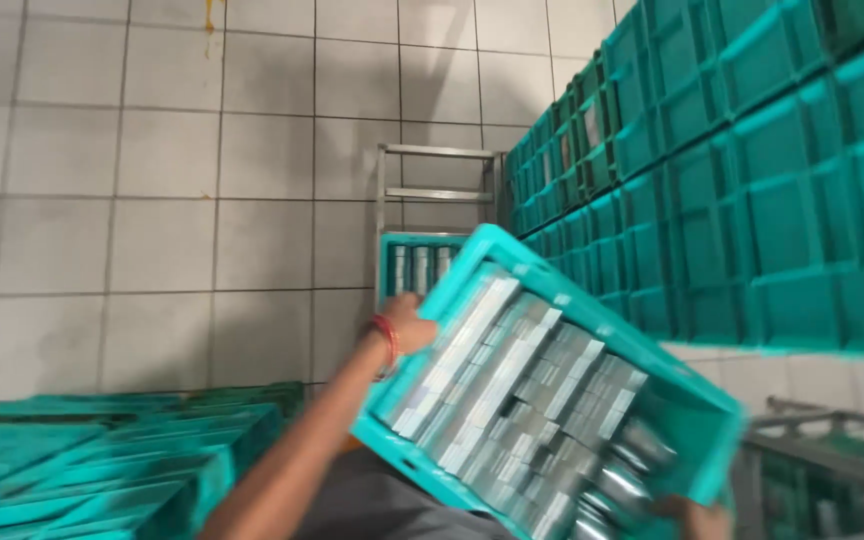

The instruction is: The recorder organizes metal cylinders in a bin and then uses a dial indicator to measure metal rings.

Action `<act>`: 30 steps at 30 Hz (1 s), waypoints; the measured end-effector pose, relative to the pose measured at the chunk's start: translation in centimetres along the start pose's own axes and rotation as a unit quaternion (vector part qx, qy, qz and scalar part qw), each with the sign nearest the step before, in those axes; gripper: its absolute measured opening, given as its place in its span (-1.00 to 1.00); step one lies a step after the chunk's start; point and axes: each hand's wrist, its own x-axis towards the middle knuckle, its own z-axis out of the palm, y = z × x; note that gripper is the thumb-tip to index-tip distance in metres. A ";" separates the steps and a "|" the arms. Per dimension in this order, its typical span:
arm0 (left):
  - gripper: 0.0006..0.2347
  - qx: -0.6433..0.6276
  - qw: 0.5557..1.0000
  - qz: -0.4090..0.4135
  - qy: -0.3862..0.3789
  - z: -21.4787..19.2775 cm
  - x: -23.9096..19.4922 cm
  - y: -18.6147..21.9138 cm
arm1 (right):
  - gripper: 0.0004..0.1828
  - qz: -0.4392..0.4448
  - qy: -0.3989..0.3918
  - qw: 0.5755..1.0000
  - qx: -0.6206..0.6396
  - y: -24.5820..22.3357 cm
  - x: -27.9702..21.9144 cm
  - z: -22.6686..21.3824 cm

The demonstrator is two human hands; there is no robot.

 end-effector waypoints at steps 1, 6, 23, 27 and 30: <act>-0.67 -0.010 0.999 -0.050 -0.006 -2.3 -0.7 0.8 | -0.71 -0.013 -0.005 1.000 -0.019 0.1 6.7 1.6; -0.69 -0.043 0.993 -0.076 0.081 -7.0 3.7 -3.8 | -0.76 0.023 -0.047 0.983 0.178 -21.8 17.7 2.1; -0.67 -0.086 0.979 -0.161 0.086 -21.4 24.7 -16.5 | -0.68 0.174 -0.116 0.970 0.122 -50.5 38.4 14.8; -0.57 -0.118 0.961 -0.243 0.050 -25.4 31.2 -17.9 | -0.63 0.175 -0.161 0.969 0.067 -52.7 43.9 22.8; -0.45 -0.095 0.954 -0.279 0.051 -26.9 36.4 -20.1 | -0.65 0.095 -0.196 0.976 -0.018 -54.0 48.8 28.5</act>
